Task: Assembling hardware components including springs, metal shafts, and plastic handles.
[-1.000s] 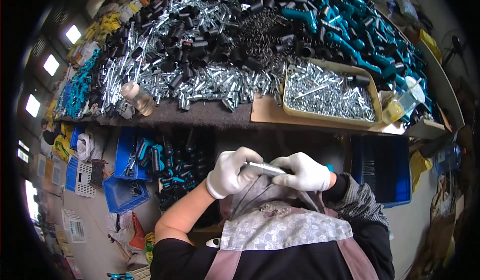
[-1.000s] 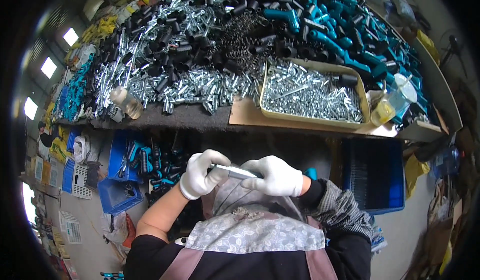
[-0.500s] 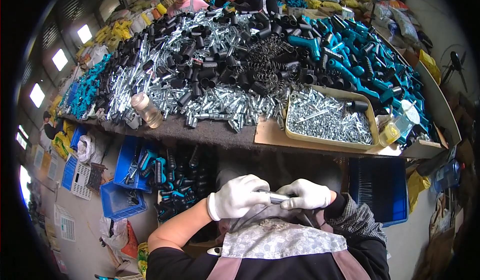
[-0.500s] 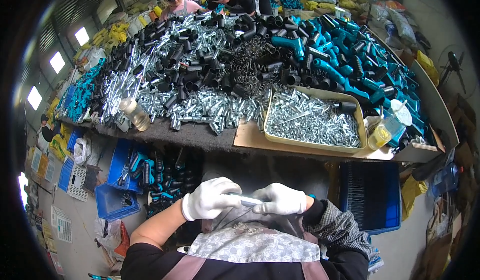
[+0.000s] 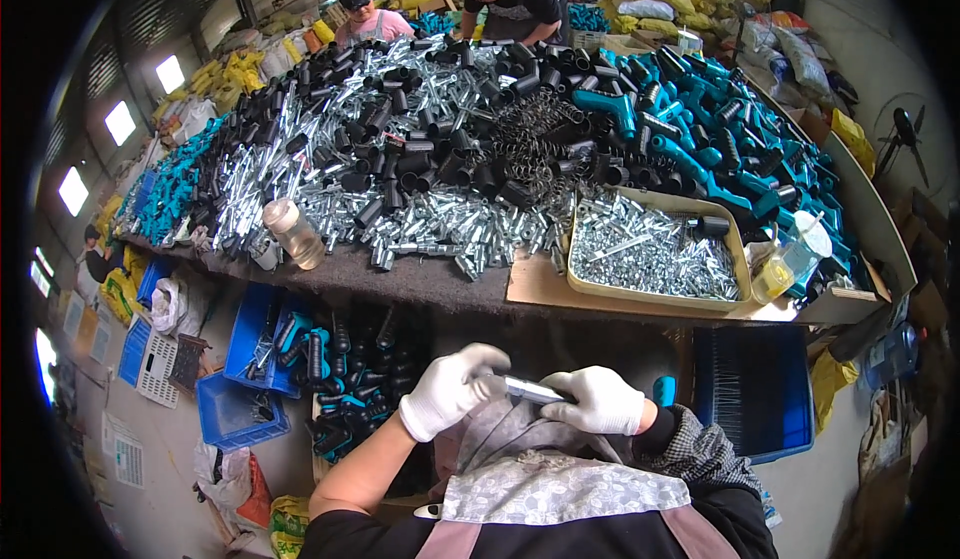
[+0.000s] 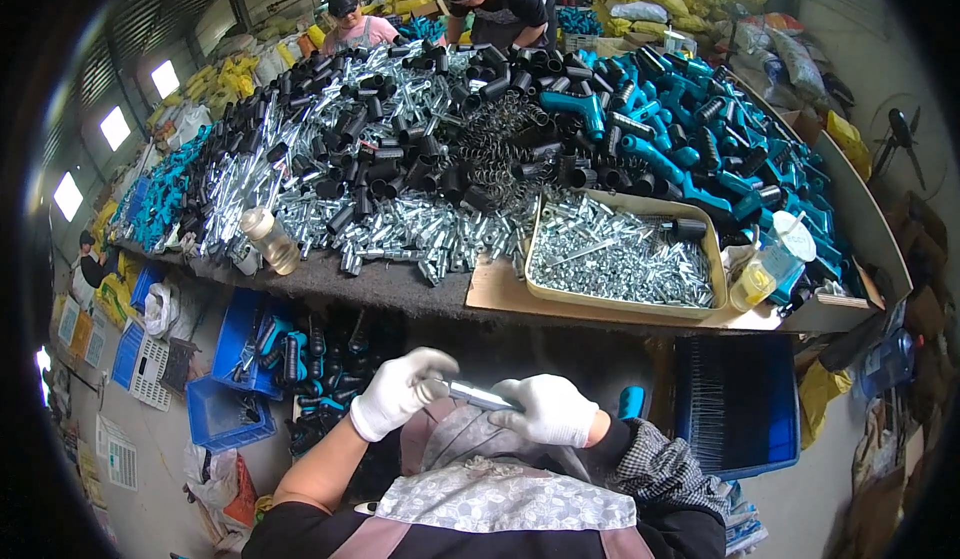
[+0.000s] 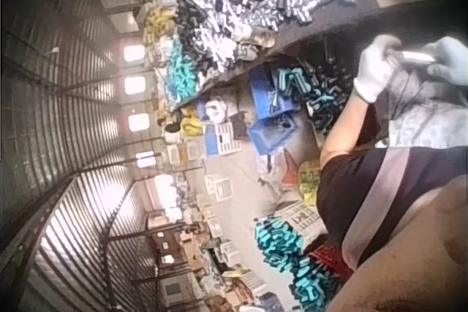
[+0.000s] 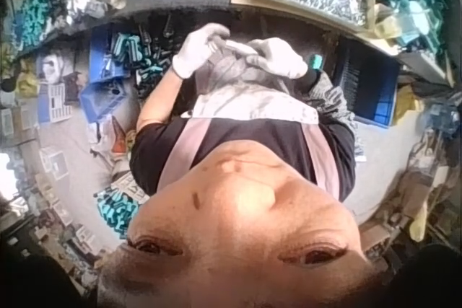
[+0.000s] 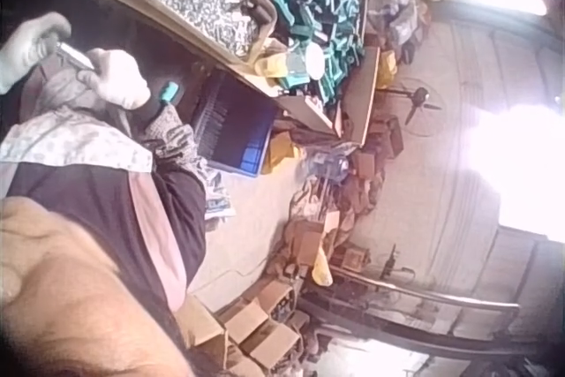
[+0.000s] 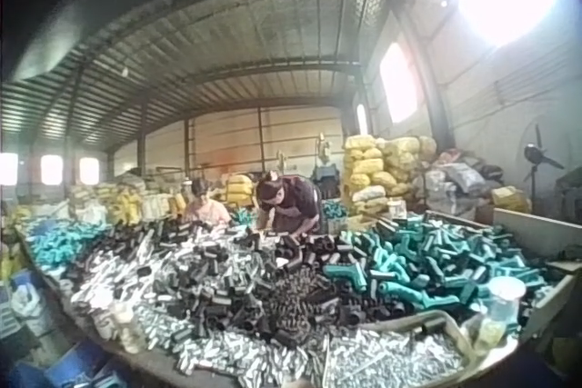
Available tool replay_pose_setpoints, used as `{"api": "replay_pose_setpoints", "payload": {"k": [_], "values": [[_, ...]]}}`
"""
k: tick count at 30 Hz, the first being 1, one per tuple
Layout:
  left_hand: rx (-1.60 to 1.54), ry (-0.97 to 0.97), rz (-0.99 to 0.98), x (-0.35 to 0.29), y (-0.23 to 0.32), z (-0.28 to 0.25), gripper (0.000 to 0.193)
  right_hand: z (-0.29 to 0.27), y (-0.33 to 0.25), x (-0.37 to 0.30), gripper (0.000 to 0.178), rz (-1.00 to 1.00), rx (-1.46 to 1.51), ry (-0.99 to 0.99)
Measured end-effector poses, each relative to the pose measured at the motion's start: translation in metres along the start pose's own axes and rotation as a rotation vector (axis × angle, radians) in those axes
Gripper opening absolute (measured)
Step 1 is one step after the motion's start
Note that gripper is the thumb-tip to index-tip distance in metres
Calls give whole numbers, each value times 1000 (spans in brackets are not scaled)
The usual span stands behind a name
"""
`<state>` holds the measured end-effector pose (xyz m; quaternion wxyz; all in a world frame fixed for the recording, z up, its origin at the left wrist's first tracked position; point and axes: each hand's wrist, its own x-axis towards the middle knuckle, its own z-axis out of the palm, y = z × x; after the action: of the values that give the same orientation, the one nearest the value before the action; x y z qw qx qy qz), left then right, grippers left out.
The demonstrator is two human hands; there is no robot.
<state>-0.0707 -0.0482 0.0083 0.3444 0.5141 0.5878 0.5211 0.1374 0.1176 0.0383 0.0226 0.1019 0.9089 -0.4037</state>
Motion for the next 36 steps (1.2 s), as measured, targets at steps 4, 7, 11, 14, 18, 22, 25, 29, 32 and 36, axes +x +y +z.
{"api": "replay_pose_setpoints", "payload": {"k": [4,7,11,14,18,22,25,29,32,36], "values": [[325,-56,19,0,28,14,16,5,12,0,42,-24,-8,-15],[610,-71,699,2,29,11,28,7,20,-5,42,-92,122,-24],[206,-7,18,-6,20,12,22,10,11,-4,42,-59,-44,22],[310,-30,176,-4,20,21,18,4,9,-1,42,-63,2,-25],[619,-37,689,3,32,19,24,6,17,-5,41,-85,34,11],[201,-6,-45,-4,14,15,19,11,14,-3,41,-78,-52,18],[466,-7,428,-2,21,25,12,11,24,-5,40,-89,38,-10],[510,62,400,-2,24,28,29,9,19,-8,40,-91,-65,33],[339,18,52,-8,14,23,30,10,13,-4,39,-93,-83,30],[629,-16,732,0,27,24,12,9,28,-6,39,-142,71,-1]]}}
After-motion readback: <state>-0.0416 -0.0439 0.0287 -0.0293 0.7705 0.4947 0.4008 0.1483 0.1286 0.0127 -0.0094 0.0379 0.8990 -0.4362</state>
